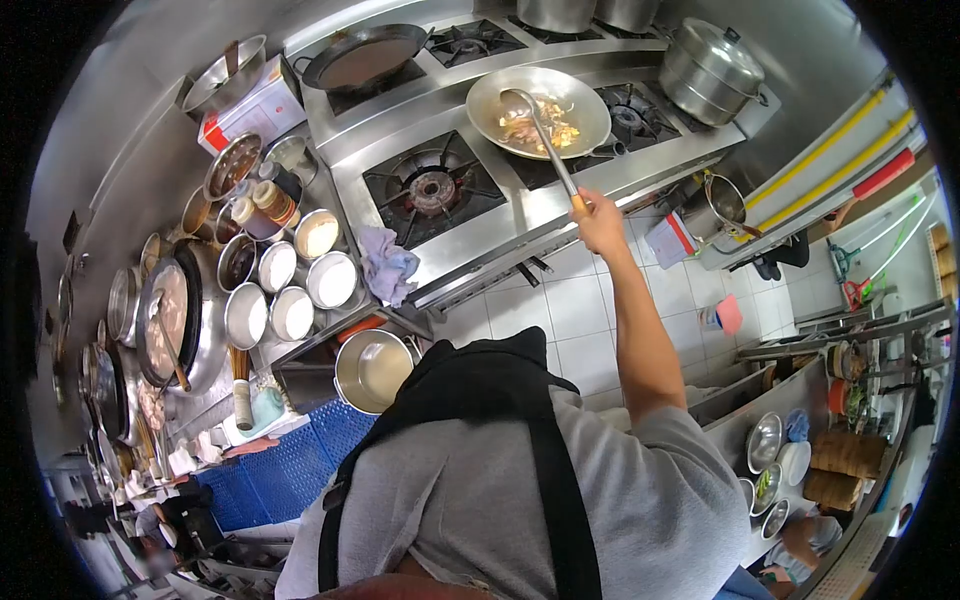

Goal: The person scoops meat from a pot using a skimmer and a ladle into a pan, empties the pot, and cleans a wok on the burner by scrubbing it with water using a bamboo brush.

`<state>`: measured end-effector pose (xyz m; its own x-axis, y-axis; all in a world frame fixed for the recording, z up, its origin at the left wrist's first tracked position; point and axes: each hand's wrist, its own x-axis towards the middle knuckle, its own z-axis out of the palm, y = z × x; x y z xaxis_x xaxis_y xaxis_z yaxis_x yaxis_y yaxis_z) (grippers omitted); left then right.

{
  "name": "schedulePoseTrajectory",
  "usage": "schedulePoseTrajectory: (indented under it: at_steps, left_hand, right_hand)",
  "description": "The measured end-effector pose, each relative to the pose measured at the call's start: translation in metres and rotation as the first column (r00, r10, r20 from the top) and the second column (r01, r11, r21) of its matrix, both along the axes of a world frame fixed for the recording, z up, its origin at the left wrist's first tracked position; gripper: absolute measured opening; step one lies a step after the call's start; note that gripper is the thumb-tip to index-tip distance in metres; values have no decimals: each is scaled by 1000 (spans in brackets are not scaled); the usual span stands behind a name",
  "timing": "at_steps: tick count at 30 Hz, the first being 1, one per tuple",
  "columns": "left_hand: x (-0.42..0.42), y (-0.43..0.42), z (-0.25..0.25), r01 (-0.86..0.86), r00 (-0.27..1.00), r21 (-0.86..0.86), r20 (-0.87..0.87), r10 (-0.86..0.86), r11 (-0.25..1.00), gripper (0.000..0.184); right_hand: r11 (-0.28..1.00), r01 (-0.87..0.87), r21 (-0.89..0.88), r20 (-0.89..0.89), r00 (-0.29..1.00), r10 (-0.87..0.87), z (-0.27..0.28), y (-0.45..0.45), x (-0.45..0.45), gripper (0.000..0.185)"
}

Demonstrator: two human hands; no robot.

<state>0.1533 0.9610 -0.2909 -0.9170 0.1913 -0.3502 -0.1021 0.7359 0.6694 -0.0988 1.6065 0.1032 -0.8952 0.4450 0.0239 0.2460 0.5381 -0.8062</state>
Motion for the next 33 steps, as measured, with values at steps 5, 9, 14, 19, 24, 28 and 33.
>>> schedulePoseTrajectory:
  at_steps: [5, 9, 14, 19, 24, 28, 33]
  left_hand:
    - [16, -10, 19, 80, 994, -61, -66, -84, 995, 20]
    - [21, -15, 23, 133, 980, -89, -137, -144, 987, 19]
    - [11, -24, 18, 229, 920, -104, -303, -250, 968, 19]
    - [-1, -28, 7, 299, 791, -142, -516, -328, 944, 19]
    - [-2, -36, -2, 363, 765, -68, -547, -339, 929, 19]
    - [3, -39, 4, 332, 837, -81, -435, -333, 940, 21]
    - [10, -39, 12, 328, 869, -85, -363, -336, 941, 23]
  right_hand:
    - [993, 113, -32, 129, 986, -108, 16, 19, -28, 51]
    - [866, 123, 484, -1, 990, -140, 12, 28, -65, 44]
    - [884, -69, 463, 23, 998, 66, -9, 15, -45, 44]
    - [996, -79, -33, 127, 988, 82, 48, -52, 42, 50]
    - [981, 70, -181, 79, 995, -57, 24, -22, 28, 51]
    - [958, 267, 107, 11, 963, -270, 24, -33, 3, 52]
    - [941, 147, 303, 4, 988, -156, -1, -9, 6, 50]
